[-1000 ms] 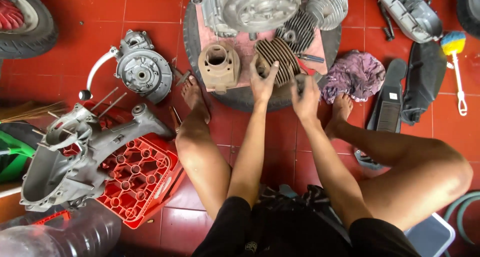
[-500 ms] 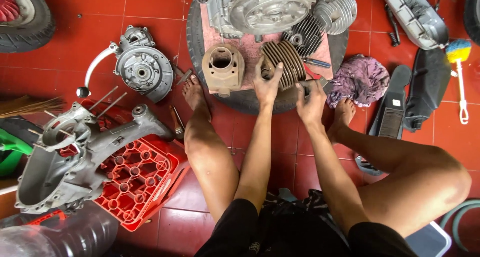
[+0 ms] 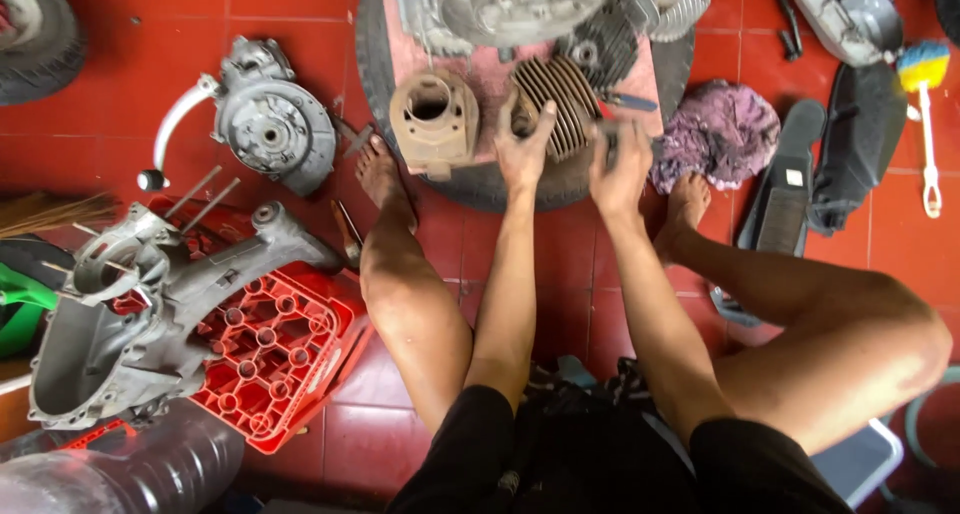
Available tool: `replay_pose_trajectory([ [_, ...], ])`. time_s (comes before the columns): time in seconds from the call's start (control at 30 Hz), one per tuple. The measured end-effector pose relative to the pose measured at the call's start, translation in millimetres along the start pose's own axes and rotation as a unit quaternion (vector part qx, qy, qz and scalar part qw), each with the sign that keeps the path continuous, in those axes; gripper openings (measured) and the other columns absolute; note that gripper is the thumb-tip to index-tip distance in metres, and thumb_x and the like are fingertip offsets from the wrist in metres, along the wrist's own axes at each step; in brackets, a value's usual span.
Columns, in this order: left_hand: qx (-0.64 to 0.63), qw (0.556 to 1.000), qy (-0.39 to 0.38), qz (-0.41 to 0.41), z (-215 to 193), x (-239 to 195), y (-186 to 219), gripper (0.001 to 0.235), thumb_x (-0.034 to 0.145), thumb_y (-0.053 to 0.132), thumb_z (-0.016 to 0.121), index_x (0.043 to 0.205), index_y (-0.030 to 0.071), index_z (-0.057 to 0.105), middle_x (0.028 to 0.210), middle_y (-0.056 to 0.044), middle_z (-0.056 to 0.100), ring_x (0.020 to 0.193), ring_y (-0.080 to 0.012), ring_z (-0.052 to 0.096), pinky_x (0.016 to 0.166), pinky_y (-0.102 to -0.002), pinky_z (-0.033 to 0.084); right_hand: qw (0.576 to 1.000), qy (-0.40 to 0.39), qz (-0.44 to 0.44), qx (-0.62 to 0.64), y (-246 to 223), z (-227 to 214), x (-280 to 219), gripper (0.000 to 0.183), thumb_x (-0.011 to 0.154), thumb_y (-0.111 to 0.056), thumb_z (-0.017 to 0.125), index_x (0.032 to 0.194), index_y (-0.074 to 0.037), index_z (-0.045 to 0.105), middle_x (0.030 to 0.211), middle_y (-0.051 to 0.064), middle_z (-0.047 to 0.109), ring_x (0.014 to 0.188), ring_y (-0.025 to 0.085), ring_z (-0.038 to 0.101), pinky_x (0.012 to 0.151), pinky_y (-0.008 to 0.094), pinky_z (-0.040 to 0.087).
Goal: The person scrubs a metal engine cylinder head with a wire brush, then scrubs the inside of a cylindrical engine part. They wipe the parts with a cloth and place them on a tire on the floor.
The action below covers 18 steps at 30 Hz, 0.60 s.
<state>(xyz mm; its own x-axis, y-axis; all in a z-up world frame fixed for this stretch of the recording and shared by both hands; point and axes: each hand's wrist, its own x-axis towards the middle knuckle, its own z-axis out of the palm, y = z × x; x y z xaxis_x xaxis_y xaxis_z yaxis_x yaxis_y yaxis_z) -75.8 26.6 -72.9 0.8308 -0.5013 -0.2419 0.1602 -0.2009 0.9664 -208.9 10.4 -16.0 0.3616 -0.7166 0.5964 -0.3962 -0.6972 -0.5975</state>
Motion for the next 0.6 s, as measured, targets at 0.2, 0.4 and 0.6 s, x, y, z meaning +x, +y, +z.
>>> replay_pose_trajectory([
  [0.2, 0.007, 1.0, 0.0, 0.002, 0.5, -2.5, 12.3, 0.083, 0.069, 0.059, 0.085, 0.142, 0.028, 0.06, 0.14, -0.02, 0.064, 0.134, -0.0366, 0.058, 0.115, -0.046, 0.047, 0.999, -0.019, 0.012, -0.041, 20.8, -6.2, -32.7, 0.014, 0.099, -0.005, 0.069, 0.09, -0.001, 0.058, 0.081, 0.017, 0.055, 0.078, 0.046, 0.062, 0.07, 0.05, 0.051],
  [0.4, 0.002, 1.0, 0.002, 0.0, -5.0, -10.8, 8.3, 0.085, 0.071, 0.062, 0.084, 0.144, 0.028, 0.058, 0.143, -0.019, 0.061, 0.132, -0.037, 0.059, 0.111, -0.047, 0.049, 1.0, 0.022, -0.018, 0.007, 4.1, 0.4, 0.4, 0.007, 0.1, -0.008, 0.073, 0.096, -0.006, 0.068, 0.082, 0.009, 0.06, 0.076, 0.034, 0.066, 0.071, 0.04, 0.054],
  [0.6, 0.001, 1.0, 0.009, 0.001, -3.1, -6.3, 5.2, 0.086, 0.069, 0.06, 0.086, 0.143, 0.027, 0.059, 0.14, -0.018, 0.063, 0.13, -0.0368, 0.061, 0.11, -0.047, 0.051, 0.998, 0.025, -0.046, 0.025, 7.3, 17.3, 6.9, 0.008, 0.099, -0.007, 0.074, 0.094, -0.005, 0.068, 0.081, 0.01, 0.061, 0.077, 0.035, 0.066, 0.071, 0.04, 0.053],
])
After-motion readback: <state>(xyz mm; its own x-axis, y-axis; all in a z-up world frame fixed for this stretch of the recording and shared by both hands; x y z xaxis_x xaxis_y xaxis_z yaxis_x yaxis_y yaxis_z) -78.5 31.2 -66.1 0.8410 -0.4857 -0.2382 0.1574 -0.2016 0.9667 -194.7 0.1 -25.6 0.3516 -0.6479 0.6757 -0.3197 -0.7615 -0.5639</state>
